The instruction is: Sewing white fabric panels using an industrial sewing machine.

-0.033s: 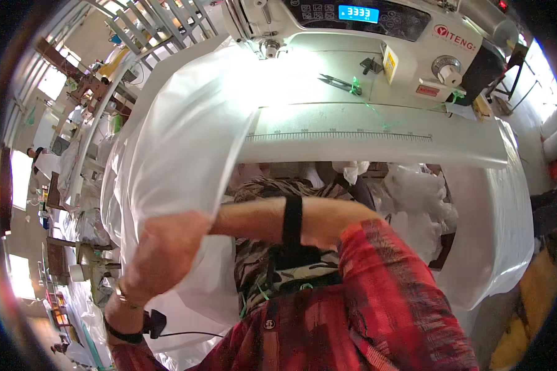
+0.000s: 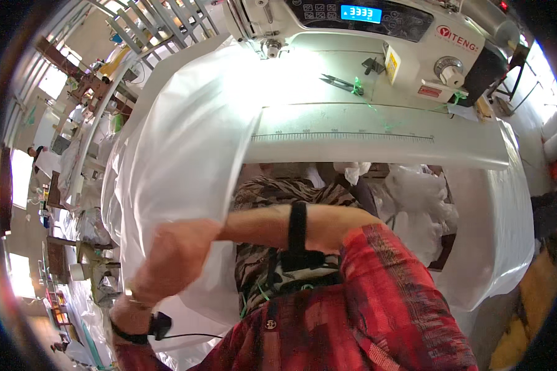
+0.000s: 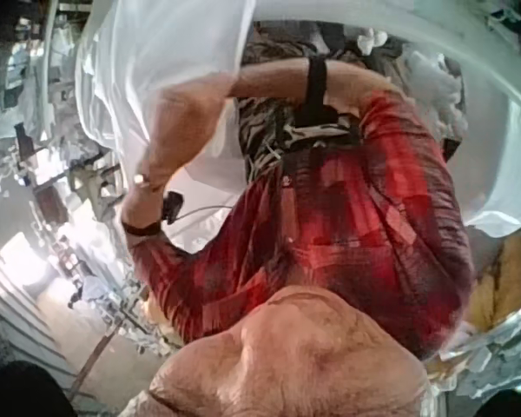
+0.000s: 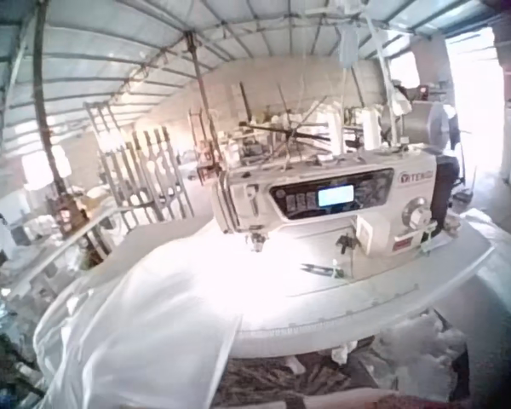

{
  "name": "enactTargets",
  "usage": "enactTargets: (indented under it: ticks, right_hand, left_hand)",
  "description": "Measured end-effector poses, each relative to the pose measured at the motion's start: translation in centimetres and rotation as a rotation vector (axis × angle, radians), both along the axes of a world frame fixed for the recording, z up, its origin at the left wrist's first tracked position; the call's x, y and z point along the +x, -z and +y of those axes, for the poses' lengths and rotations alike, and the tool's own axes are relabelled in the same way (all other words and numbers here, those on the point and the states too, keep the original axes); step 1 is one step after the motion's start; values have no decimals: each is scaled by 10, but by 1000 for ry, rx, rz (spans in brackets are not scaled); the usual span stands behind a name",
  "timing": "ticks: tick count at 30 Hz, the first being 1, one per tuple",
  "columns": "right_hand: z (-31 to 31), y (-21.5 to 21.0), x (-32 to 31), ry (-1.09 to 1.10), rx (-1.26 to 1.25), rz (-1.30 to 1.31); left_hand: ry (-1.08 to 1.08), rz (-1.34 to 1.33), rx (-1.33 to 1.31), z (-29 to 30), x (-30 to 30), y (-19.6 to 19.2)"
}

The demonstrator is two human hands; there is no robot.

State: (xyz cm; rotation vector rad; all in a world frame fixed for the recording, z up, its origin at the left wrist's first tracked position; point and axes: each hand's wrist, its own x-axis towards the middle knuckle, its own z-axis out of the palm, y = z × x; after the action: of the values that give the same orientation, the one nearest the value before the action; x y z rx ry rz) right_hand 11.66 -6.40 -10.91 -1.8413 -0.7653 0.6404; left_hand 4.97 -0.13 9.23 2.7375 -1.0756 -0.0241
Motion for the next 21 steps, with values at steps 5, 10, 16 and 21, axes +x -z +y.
enactTargets:
  ticks: [5, 10, 16, 21]
  right_hand:
    - [-52, 3, -7, -15, 192, -117]
    - [-135, -52, 32, -520, -387, -438]
    - [-128, -98, 52, -148, 34, -987]
    - [-126, -94, 57, -164, 81, -960]
  left_hand:
    - [-142, -4, 60, -2, -24, 104]
    - [-420, -48, -273, -9, -40, 166]
    - [-592, 62, -888, -23, -41, 166]
    - [-825, 443, -1150, -26, -47, 141]
